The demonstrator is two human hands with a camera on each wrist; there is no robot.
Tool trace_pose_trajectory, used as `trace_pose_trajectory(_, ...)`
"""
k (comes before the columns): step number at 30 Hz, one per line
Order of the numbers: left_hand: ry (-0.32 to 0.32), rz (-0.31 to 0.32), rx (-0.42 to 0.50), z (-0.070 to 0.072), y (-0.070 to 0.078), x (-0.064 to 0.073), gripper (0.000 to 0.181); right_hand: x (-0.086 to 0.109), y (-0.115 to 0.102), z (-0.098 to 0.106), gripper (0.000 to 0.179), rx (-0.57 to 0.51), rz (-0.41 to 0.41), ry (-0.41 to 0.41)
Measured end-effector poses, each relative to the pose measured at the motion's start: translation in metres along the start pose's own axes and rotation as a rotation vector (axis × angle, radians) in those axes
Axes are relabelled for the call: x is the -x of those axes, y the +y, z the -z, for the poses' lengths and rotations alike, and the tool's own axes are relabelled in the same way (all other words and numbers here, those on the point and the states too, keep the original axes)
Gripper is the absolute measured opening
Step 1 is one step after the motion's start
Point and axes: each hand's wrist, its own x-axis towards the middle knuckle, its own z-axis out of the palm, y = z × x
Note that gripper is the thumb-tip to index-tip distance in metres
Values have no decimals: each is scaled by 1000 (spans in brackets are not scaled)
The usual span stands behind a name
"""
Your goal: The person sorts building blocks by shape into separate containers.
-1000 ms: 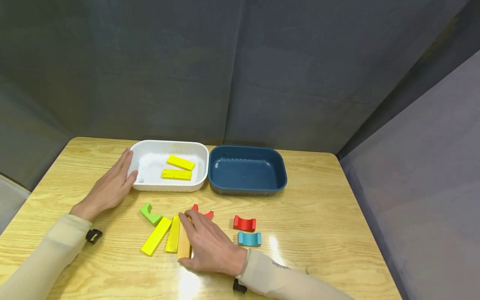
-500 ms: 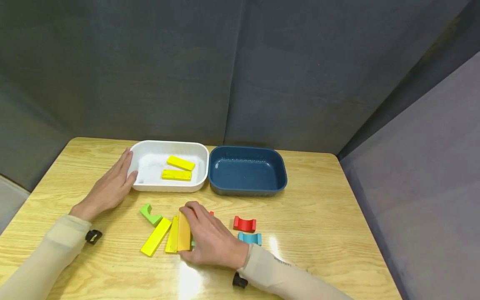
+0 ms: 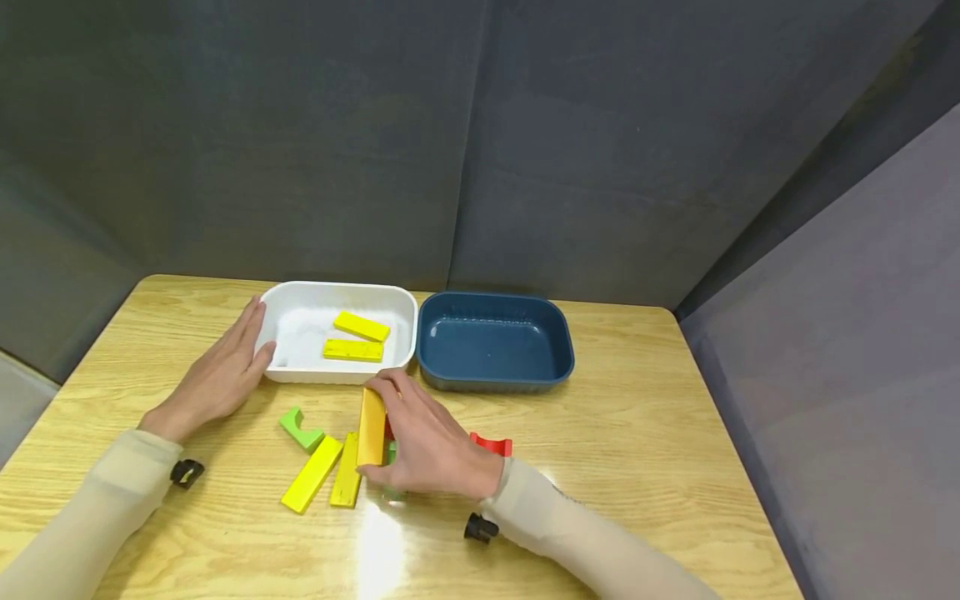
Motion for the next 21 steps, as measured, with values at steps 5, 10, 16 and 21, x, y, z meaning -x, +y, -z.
trace_pose_trajectory(5, -7, 5, 1, 0, 0, 0, 76, -11, 3, 9, 94, 14, 9, 10)
trace_pose_trajectory(10, -2, 0, 1, 0, 0, 0, 76, -22, 6, 17, 93, 42, 43, 33)
trace_pose_trajectory(16, -11, 1, 8, 0, -1, 0, 76, -38, 9, 25, 91, 51, 55, 35)
trace_pose_trajectory(21, -15, 2, 8, 1, -1, 0, 76, -53, 11, 28, 91, 63, 82, 37)
